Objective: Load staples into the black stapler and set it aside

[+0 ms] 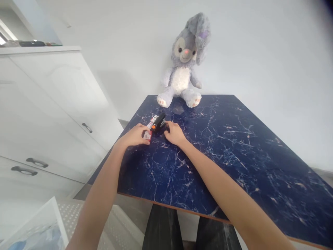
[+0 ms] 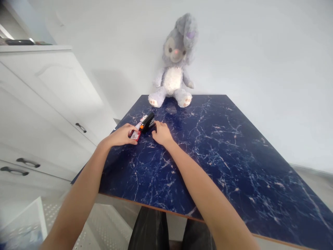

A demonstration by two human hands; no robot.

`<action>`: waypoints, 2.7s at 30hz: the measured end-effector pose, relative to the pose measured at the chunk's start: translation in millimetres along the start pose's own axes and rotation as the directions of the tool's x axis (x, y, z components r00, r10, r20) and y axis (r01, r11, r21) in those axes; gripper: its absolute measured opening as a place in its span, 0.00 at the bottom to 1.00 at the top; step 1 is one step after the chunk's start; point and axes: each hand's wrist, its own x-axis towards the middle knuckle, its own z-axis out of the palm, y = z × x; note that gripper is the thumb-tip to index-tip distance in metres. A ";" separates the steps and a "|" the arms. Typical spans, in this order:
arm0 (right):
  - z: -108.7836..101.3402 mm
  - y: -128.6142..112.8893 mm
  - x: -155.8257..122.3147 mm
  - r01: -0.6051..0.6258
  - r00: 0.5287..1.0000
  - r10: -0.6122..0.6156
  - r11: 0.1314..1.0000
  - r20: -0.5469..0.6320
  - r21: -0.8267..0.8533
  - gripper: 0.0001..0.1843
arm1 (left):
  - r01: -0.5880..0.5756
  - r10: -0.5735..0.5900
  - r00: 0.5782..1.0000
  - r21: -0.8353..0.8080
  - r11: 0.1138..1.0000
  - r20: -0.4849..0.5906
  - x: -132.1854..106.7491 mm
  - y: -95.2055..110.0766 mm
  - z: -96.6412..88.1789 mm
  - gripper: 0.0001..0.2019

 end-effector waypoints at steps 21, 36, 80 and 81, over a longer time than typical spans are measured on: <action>-113.8 42.8 -103.7 -0.109 0.980 0.179 0.854 0.091 -0.508 0.17 | -0.473 0.468 0.852 0.040 0.880 -0.236 39.8 128.3 90.8 0.18; -126.5 63.1 -103.5 0.061 0.954 0.050 0.933 0.295 -0.354 0.14 | -0.296 0.297 0.842 0.076 0.952 -0.450 61.2 125.4 80.7 0.21; -128.6 74.0 -102.8 -0.006 0.996 0.004 1.000 0.088 0.018 0.34 | -0.113 0.148 0.985 -0.324 0.939 0.085 46.0 108.5 66.0 0.20; -126.9 73.7 -102.9 -0.004 0.997 0.004 1.000 0.076 0.007 0.34 | -0.053 0.121 0.980 -0.382 0.923 0.156 45.0 107.9 64.9 0.21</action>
